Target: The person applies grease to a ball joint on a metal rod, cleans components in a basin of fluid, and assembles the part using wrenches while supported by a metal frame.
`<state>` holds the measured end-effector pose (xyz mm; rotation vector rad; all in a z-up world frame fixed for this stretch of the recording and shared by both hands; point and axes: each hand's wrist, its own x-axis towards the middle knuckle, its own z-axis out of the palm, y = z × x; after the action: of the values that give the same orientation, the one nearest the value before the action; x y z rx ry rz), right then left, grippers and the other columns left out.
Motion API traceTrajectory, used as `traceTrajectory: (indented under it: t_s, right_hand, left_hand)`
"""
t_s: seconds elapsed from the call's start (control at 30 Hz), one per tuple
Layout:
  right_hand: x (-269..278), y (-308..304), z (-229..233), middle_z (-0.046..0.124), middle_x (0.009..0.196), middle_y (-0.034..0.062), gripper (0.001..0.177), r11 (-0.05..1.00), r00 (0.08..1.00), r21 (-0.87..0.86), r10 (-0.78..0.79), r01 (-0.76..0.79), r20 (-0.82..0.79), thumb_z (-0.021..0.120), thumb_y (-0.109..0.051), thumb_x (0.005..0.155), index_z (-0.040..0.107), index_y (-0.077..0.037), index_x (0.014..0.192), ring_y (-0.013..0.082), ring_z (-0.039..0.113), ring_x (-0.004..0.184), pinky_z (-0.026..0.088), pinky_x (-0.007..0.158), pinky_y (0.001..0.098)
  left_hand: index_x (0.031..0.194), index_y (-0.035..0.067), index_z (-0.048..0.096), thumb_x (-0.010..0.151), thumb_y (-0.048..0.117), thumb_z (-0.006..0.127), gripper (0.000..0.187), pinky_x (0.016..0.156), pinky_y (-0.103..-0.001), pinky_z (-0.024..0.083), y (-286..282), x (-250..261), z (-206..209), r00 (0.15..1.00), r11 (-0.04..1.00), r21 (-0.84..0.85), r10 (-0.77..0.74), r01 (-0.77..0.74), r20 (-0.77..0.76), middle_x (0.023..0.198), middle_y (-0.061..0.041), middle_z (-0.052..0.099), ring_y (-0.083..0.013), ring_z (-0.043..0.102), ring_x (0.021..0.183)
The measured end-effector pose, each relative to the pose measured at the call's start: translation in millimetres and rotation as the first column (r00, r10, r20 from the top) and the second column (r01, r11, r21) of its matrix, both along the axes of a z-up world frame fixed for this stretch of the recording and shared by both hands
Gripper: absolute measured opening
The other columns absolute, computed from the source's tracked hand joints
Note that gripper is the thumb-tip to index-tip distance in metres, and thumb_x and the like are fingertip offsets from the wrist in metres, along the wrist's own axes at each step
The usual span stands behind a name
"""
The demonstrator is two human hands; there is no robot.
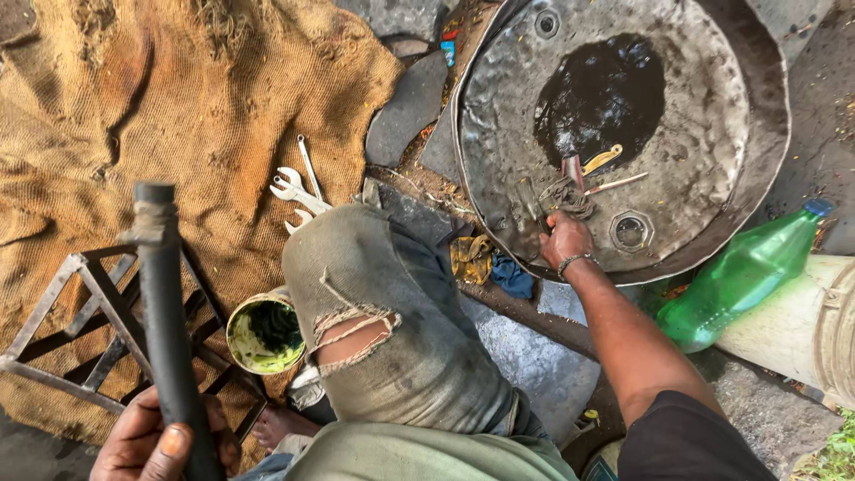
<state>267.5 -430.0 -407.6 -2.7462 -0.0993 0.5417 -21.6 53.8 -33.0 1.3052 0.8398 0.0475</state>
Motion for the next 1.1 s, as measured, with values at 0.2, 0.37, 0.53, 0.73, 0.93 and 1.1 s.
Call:
traceTrajectory:
  t_s: [0.2,0.37,0.53,0.73,0.93,1.1]
  right_hand:
    - [37.9,-25.4,-21.8,0.078,0.092,0.0057,0.009,0.860,0.926,0.438,-0.351,0.262,0.136,0.066,-0.019,0.106,0.072,-0.014,0.101,0.0189,0.074,0.077,0.058,0.065,0.0320]
    - [117.7,-42.7,-20.5,0.074,0.091,0.0074,0.012,0.754,0.774,0.345,-0.624,0.559,0.109,0.070,-0.009,0.093,0.077,-0.011,0.102,0.0204,0.071,0.074,0.056,0.063,0.0352]
    - [147.6,-36.8,-25.3,0.074,0.092,0.0061,0.014,0.703,0.732,0.362,-0.677,0.612,0.078,0.068,-0.008,0.093,0.076,-0.009,0.104,0.0171,0.069,0.076,0.055,0.067,0.0318]
    - [156.3,-22.3,-30.1,0.075,0.093,0.0045,0.016,0.634,0.704,0.416,-0.709,0.652,-0.024,0.066,-0.007,0.092,0.075,-0.007,0.106,0.0133,0.068,0.079,0.054,0.071,0.0277]
    - [153.3,-16.8,-25.3,0.076,0.097,0.0044,0.016,0.698,0.774,0.371,-0.624,0.612,-0.104,0.066,-0.014,0.093,0.076,-0.009,0.105,0.0146,0.068,0.086,0.053,0.079,0.0280]
    - [145.5,-17.0,-26.6,0.077,0.104,0.0085,0.017,0.977,0.977,-0.013,-0.212,0.212,0.014,0.073,-0.022,0.089,0.078,-0.011,0.101,0.0220,0.071,0.098,0.053,0.091,0.0316]
  left_hand:
    - [0.154,-0.006,0.049,0.091,0.010,0.074,0.070,0.060,-0.040,0.062,-62.1,91.6,33.4,0.974,0.977,-0.020,-0.215,0.215,-0.063,0.098,-0.022,0.069,-0.0269,0.073,0.075]
    - [0.153,0.002,0.040,0.087,0.006,0.068,0.072,0.062,-0.030,0.058,-113.4,172.7,27.2,0.934,0.919,-0.185,-0.357,0.347,-0.019,0.110,-0.013,0.068,-0.0155,0.066,0.079]
    - [0.155,0.006,0.036,0.087,0.006,0.068,0.076,0.058,-0.028,0.058,-112.4,183.9,32.1,0.916,0.900,-0.214,-0.399,0.379,-0.053,0.113,-0.012,0.068,-0.0126,0.065,0.075]
    - [0.157,0.005,0.032,0.089,0.006,0.066,0.076,0.059,-0.027,0.058,-110.1,181.9,24.6,0.911,0.891,-0.208,-0.413,0.403,0.000,0.113,-0.011,0.065,-0.0122,0.064,0.074]
    - [0.158,0.005,0.032,0.089,0.006,0.066,0.077,0.059,-0.026,0.058,-112.4,184.6,25.7,0.894,0.879,-0.192,-0.448,0.437,-0.020,0.114,-0.013,0.066,-0.0117,0.064,0.075]
    - [0.157,0.004,0.033,0.089,0.005,0.065,0.075,0.058,-0.027,0.058,-113.4,187.3,27.0,0.900,0.885,-0.205,-0.435,0.419,-0.040,0.114,-0.014,0.067,-0.0125,0.065,0.075]
